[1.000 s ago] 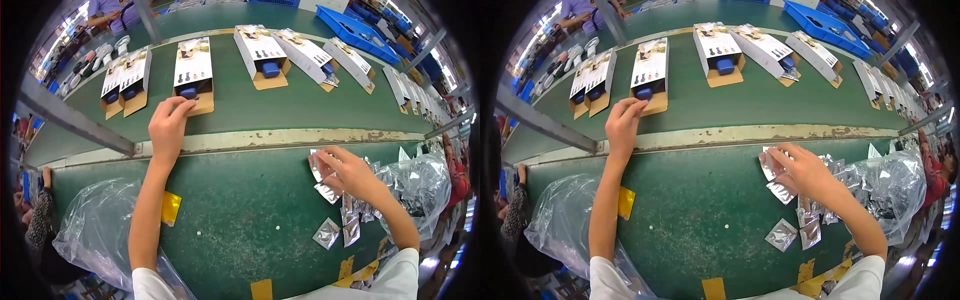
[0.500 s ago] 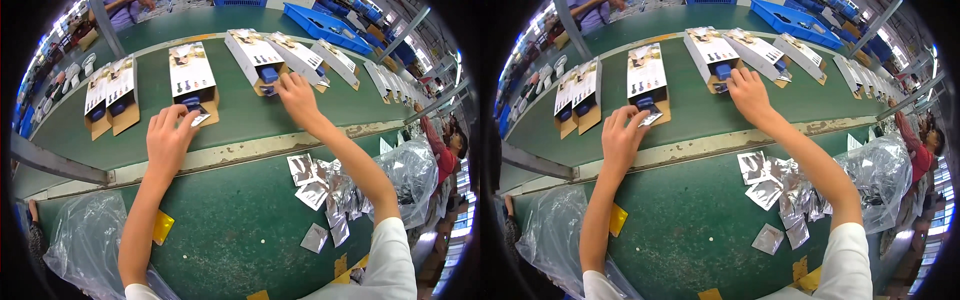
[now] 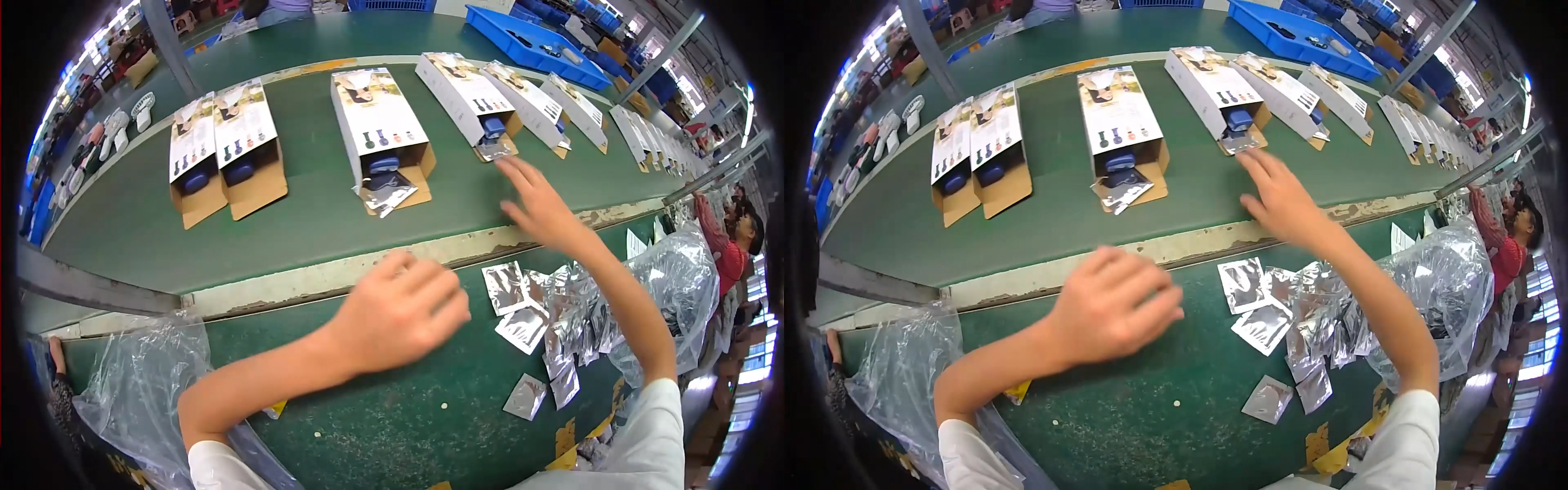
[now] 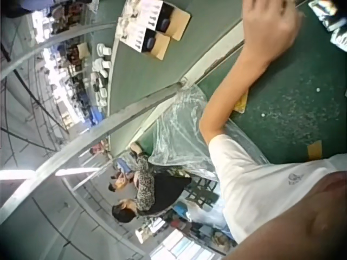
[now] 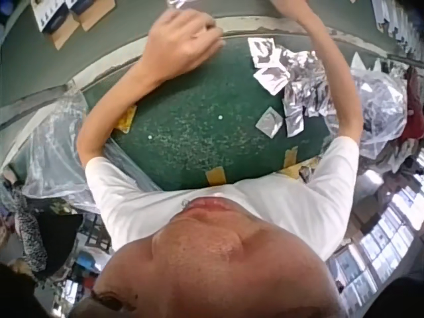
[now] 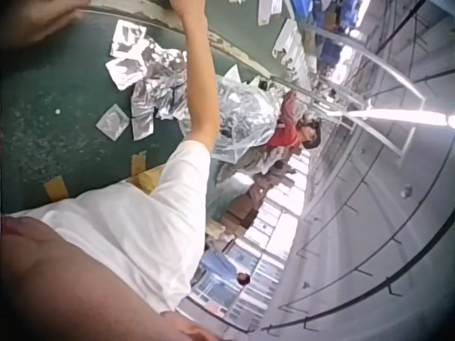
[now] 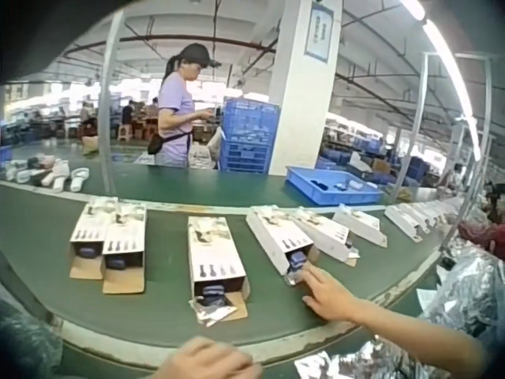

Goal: The person sorts small foil packets on an assembly line workbench, inserts them into product packaging boxes moving along the conveyor belt, and handles plastic bags.

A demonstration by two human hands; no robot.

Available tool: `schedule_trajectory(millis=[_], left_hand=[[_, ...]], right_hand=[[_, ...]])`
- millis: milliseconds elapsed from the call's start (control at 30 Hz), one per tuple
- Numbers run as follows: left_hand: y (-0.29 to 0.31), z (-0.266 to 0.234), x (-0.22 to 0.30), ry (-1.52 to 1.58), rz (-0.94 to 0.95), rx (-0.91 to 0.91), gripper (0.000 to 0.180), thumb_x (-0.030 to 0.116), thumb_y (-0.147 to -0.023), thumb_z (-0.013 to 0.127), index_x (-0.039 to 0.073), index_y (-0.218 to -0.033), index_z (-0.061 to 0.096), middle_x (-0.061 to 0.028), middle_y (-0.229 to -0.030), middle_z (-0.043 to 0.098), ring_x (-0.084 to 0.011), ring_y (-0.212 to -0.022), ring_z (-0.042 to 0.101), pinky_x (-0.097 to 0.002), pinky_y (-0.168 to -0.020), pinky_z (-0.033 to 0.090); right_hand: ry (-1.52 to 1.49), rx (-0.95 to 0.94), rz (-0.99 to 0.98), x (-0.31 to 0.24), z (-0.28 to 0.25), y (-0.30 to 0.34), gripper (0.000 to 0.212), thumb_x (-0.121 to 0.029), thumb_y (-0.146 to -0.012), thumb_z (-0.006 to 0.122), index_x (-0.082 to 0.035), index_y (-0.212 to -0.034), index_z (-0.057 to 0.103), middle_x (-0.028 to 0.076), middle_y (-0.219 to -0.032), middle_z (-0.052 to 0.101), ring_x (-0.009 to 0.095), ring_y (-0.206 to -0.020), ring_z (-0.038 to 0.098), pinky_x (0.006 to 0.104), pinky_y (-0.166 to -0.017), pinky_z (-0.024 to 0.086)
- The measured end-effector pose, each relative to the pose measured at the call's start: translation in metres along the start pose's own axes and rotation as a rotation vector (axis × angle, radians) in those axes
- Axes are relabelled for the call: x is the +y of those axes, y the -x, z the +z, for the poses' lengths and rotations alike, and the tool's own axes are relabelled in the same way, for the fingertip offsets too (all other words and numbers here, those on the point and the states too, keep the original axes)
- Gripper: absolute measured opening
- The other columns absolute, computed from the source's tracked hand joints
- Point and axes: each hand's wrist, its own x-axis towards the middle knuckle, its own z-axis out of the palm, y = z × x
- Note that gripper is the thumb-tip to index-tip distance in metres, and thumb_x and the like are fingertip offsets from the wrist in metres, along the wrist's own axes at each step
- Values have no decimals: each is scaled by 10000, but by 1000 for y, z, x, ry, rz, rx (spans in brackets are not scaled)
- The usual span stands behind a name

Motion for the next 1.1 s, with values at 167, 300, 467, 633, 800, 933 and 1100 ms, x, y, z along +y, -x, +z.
schedule_trajectory(millis=[167,300,467,633,800,933,1100], left_hand=[[18,-43,8,183,155,-156,174,211,-798,762,98,-871,652,-10,-891,616,-177,-860,644,-320,-740,482],[15,-42,6,238,374,-149,130,182,-813,661,112,-751,571,-12,-790,512,-172,-792,568,-321,-703,456],[62,-99,12,90,317,-337,103,192,-825,660,102,-824,610,-23,-840,549,-184,-847,601,-320,-731,474],[140,-106,5,152,-91,-374,861,256,-752,841,38,-1483,442,-156,-1491,502,-330,-1330,531,-432,-1066,463],[174,-85,-14,-2,-8,-220,538,306,-825,770,52,-1276,621,-92,-1238,628,-271,-1150,618,-395,-931,506],[181,-88,-34,-357,301,-140,148,158,-807,648,42,-898,657,-23,-873,591,-169,-825,594,-306,-696,461],[191,-121,-88,-495,271,-27,86,150,-778,653,79,-823,636,-13,-787,513,-152,-755,577,-295,-614,434]], right_hand=[[-122,-323,-58,-115,-58,56,721,-204,-899,715,-60,-1532,400,236,-1568,386,425,-1436,394,494,-1178,348],[59,-389,-98,-171,-61,99,791,-273,-854,770,-98,-1539,414,212,-1598,359,444,-1447,374,552,-1175,325],[-31,-226,-123,-221,-22,130,597,-154,-827,782,-104,-1385,574,132,-1475,537,382,-1371,492,496,-1102,422],[-153,-142,-232,-268,-3,100,359,-56,-824,758,-77,-1170,662,65,-1140,727,302,-1082,686,437,-933,531],[-174,-54,-275,-315,17,80,565,-130,-770,816,-63,-1294,616,141,-1330,617,345,-1148,629,443,-961,521],[3,-141,-144,-322,1,101,671,-212,-721,846,-21,-1310,587,145,-1352,583,335,-1187,594,412,-1000,508],[106,-49,-252,-319,27,119,510,-143,-744,810,5,-1202,641,126,-1276,626,306,-1127,621,410,-967,524]])
